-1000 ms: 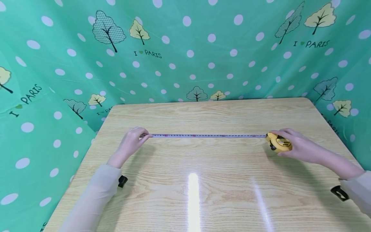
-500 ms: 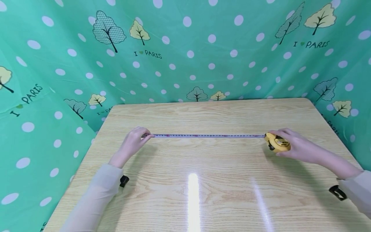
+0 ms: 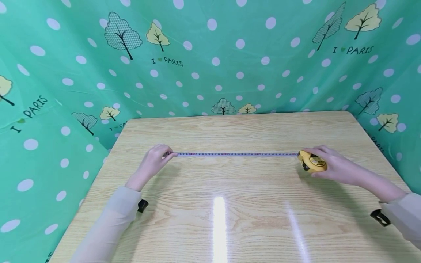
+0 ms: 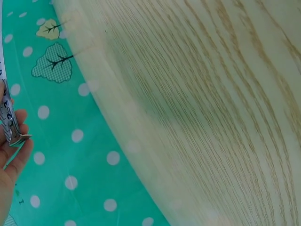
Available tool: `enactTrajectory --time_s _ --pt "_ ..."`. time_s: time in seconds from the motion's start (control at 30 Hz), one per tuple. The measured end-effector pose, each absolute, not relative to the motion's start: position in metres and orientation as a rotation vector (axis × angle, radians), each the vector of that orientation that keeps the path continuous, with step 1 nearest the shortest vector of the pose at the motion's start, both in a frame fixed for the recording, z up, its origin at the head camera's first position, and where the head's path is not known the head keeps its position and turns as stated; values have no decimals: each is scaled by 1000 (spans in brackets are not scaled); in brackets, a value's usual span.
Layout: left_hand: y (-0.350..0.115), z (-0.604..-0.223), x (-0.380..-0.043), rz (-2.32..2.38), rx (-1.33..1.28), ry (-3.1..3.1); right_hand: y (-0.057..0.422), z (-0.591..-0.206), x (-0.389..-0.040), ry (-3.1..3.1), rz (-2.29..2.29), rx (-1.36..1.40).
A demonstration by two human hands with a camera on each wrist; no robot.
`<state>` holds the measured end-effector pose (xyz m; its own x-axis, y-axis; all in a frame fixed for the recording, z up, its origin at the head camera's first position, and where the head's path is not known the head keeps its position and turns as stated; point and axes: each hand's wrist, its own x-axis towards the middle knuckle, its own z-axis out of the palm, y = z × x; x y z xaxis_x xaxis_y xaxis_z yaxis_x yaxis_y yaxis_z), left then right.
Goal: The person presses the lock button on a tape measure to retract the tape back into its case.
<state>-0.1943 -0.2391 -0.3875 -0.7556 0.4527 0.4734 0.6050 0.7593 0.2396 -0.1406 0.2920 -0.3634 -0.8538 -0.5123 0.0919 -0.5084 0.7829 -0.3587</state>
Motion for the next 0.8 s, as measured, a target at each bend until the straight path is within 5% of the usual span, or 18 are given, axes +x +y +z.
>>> enactTrajectory --time_s 0.8 --pt "-227 -391 -196 -537 -869 -2518 286 -364 -144 2950 -596 -851"
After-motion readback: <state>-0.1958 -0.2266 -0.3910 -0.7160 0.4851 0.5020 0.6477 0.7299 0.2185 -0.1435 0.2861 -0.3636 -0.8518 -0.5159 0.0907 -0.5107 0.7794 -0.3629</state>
